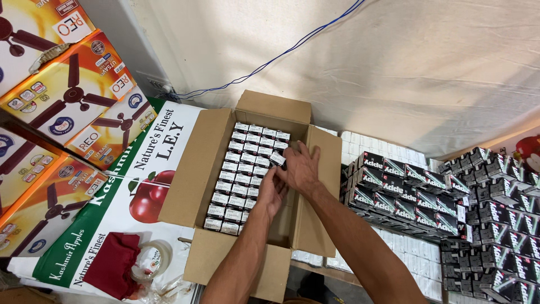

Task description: The person repeatedly picks small black and white boxes from a larger cardboard box and places them onto a growing stack on the table. The hands handle the boxes one at a time, arranging them in neat rows. The task continues throughout the clip without visible completion.

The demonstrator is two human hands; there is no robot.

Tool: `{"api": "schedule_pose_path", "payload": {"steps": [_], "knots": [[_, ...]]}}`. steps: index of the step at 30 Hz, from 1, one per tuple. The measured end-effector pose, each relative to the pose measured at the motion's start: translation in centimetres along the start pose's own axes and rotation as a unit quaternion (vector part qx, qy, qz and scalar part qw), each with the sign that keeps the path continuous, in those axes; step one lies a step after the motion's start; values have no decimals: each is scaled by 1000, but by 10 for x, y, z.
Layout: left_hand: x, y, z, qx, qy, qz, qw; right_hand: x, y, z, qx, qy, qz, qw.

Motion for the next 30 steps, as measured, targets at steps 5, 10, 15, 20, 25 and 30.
{"api": "schedule_pose_path", "payload": {"steps": [5, 10, 15, 20, 25, 30], "knots": [[10, 1, 10, 81, -7, 87, 993, -53, -7, 41, -4, 96, -95, 991], [59, -5, 76, 57, -75, 126, 987, -87, 11, 80, -21, 162, -157, 974], [80, -41, 115, -69, -150, 74, 984, -124, 48, 126, -28, 197, -260, 945], [62, -115, 83, -133, -174, -61, 974, -130, 103, 180, 55, 180, -292, 938], [67, -174, 91, -172, -162, -196, 952, -131, 161, 233, 181, 114, -346, 914], [70, -214, 97, -195, -195, -228, 934, -125, 226, 258, 247, 36, -273, 929]]}}
Point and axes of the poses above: each hand's wrist, its own z-axis away from the middle knuckle, its own x-axis out of the palm, y = z × x, the point moved 2 cm from there along -z, towards the middle knuckle, and after that the axes turned 13 degrees about z, right-handed, at the moved point
